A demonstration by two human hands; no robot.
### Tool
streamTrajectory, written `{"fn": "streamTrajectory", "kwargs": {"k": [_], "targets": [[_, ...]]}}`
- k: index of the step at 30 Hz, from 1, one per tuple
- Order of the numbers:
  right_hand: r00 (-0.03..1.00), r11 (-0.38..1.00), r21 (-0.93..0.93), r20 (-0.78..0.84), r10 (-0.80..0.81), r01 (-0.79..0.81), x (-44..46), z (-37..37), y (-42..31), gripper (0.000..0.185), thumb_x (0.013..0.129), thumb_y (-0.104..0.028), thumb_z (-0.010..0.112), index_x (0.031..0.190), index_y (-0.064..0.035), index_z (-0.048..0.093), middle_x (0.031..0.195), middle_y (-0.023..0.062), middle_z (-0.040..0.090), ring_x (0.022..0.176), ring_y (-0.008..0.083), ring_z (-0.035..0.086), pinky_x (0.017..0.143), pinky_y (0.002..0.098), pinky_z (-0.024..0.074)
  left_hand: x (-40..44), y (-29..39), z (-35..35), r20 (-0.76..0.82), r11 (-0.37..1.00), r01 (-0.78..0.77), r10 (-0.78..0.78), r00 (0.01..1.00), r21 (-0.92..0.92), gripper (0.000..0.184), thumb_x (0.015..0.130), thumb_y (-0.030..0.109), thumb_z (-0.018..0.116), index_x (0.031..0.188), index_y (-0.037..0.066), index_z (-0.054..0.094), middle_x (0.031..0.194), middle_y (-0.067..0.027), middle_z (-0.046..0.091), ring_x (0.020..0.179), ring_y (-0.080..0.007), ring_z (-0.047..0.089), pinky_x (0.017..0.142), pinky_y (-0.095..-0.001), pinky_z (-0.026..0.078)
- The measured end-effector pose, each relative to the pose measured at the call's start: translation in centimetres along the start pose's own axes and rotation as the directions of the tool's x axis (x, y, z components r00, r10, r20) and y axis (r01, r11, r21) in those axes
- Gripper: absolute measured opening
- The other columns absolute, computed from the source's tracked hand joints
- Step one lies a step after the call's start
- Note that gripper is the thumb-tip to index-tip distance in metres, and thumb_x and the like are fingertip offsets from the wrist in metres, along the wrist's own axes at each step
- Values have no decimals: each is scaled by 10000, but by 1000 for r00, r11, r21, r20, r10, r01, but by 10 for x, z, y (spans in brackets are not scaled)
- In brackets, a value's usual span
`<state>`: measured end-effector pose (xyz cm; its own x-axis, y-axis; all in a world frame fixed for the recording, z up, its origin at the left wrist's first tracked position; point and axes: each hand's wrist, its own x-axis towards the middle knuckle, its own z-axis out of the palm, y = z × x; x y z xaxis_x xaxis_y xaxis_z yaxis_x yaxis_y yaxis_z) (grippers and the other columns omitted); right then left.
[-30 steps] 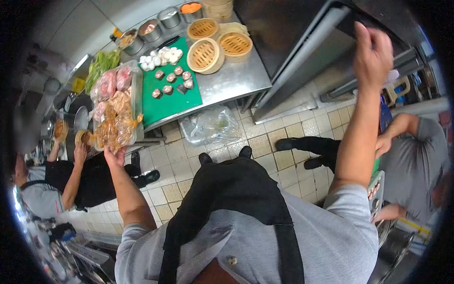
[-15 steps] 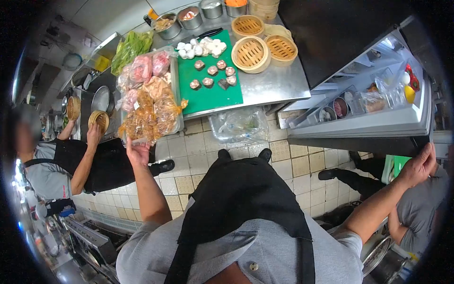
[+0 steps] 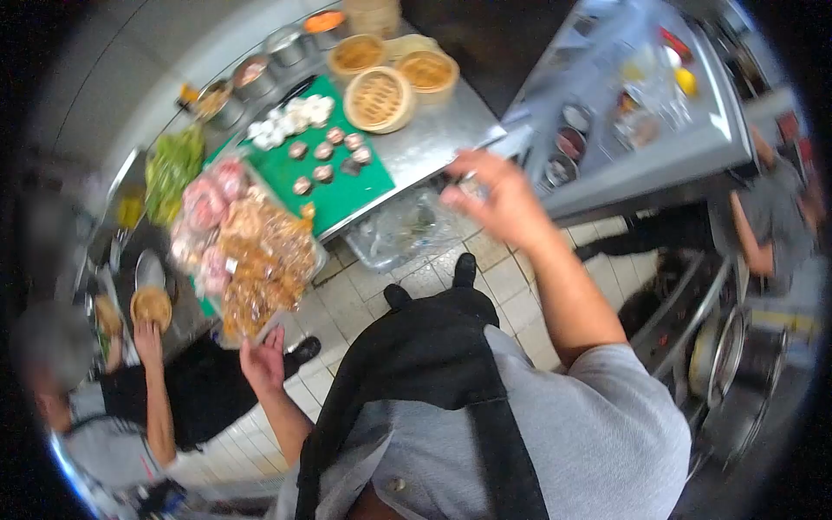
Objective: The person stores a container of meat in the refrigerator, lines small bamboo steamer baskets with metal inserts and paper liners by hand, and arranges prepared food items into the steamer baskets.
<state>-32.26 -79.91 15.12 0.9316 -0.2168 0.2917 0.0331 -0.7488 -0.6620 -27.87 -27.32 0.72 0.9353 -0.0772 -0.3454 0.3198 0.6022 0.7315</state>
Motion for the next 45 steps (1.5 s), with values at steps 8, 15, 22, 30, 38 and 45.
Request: {"fn": "streamTrajectory", "kwargs": {"k": [8,15,22,30,38,45], "targets": [[758,794,-337,-613,221,-505,-49,-179,125,305,904,-319,742,1090,-77,731,1072,164,703,1015,298,670,897,375,508,77,47,-2,-22,991,110,-108,994,78,767,994,605,468,1525,60,362,1524,-145,447,1358,-354,480,1080,-552,433],[752,874,-164,-597,281,-457,-49,-116,95,408,896,-312,752,1179,-28,676,1174,142,668,1099,259,637,952,388,488,108,46,-3,129,960,269,-277,952,77,655,912,368,555,1472,45,451,1454,-175,523,1305,-363,530,1060,-540,456],[658,585,461,733,174,-667,-4,159,-53,883,892,-502,731,1528,-39,329,1449,260,464,1303,333,510,1019,426,484,95,35,-4,-16,980,170,-169,985,106,582,860,308,579,1352,1,542,1304,-168,628,1169,-339,620,999,-480,507],[509,96,501,857,86,-860,29,238,-69,986,824,-321,759,1576,-136,148,1570,123,333,1389,336,393,1031,651,376,101,23,-4,-32,994,60,-57,998,92,583,856,294,560,1357,-3,538,1320,-175,617,1166,-339,625,995,-472,510],[552,49,550,832,56,-834,2,208,-63,779,761,-141,679,1480,-166,380,1404,96,480,1229,284,505,848,575,517,29,3,25,-70,996,50,-45,997,68,673,823,291,481,1418,-23,474,1362,-227,576,1220,-387,596,1015,-541,501],[509,-4,510,859,64,-860,-73,109,-36,822,744,-96,674,1500,-73,354,1373,134,497,1129,284,583,739,474,575,-103,-51,81,-24,998,56,-56,998,-24,704,804,304,505,1423,-26,448,1315,-234,591,1154,-394,619,982,-541,514]]}}
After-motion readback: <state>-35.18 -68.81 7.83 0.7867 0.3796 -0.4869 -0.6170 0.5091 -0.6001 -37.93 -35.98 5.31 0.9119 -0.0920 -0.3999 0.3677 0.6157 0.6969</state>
